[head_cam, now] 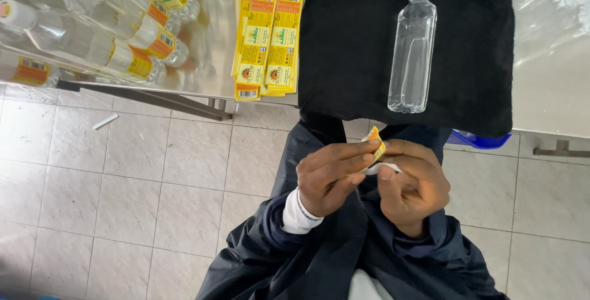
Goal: A worker manually peels adhesive labels from a sheet and applies them to plastic water bottles.
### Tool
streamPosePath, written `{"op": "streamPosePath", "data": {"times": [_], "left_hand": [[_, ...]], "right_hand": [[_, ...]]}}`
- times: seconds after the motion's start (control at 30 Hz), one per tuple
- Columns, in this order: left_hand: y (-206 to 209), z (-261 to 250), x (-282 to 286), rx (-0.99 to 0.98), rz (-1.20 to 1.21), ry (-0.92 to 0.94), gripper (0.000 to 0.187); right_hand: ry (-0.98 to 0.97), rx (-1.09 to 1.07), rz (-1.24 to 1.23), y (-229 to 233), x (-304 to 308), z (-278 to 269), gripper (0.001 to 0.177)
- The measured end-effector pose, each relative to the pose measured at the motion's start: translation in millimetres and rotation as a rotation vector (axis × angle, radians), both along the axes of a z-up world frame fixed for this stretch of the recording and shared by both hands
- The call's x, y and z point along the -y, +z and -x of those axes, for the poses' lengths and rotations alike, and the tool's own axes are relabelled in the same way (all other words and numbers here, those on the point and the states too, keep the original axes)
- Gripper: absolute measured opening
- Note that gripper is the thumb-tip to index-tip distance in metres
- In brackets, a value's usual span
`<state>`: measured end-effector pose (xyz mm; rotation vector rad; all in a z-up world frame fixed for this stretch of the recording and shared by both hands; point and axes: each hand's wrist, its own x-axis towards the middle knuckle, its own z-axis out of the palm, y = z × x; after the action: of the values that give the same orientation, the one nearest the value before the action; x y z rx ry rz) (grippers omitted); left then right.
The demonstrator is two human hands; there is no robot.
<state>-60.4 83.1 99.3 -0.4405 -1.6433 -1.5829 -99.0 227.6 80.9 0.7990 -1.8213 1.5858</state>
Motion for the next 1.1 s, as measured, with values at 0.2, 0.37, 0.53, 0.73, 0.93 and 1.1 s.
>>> {"op": "streamPosePath", "data": {"times": [0.2,0.37,0.53,0.73,0.93,1.1], "left_hand": [[-14.9,-0.2,0.0,0.198,-0.268,-0.164,0.01],[-28.4,-3.0,-5.9,0.285,-0.296,-0.072,0.012],[-28.0,-3.5,-7.7,0.347,-0.413,-0.136,0.013],[-38.3,-3.6,-3.3,0.366,-0.529,-0.292,0.011],[-80.8,-14.7,9.6,0.247,-0.705,-0.373,0.021],[-54.9,-8.0,18.0,0.356,-0.547,-0.655,0.021]], "right_hand": [[0.245,0.299,0.186,-6.9,1.9,-9.2,0.032],[0.407,0.379,0.152,-9.7,1.6,-3.8,0.059],[0.431,0.518,0.313,-12.5,7.1,-2.0,0.034],[0.336,0.534,0.477,-45.0,-9.0,3.1,0.03],[-0.135,0.647,0.543,-83.5,-94.8,6.9,0.036],[-0.318,1.029,0.713,-154.2,-172.0,18.7,0.029]]}}
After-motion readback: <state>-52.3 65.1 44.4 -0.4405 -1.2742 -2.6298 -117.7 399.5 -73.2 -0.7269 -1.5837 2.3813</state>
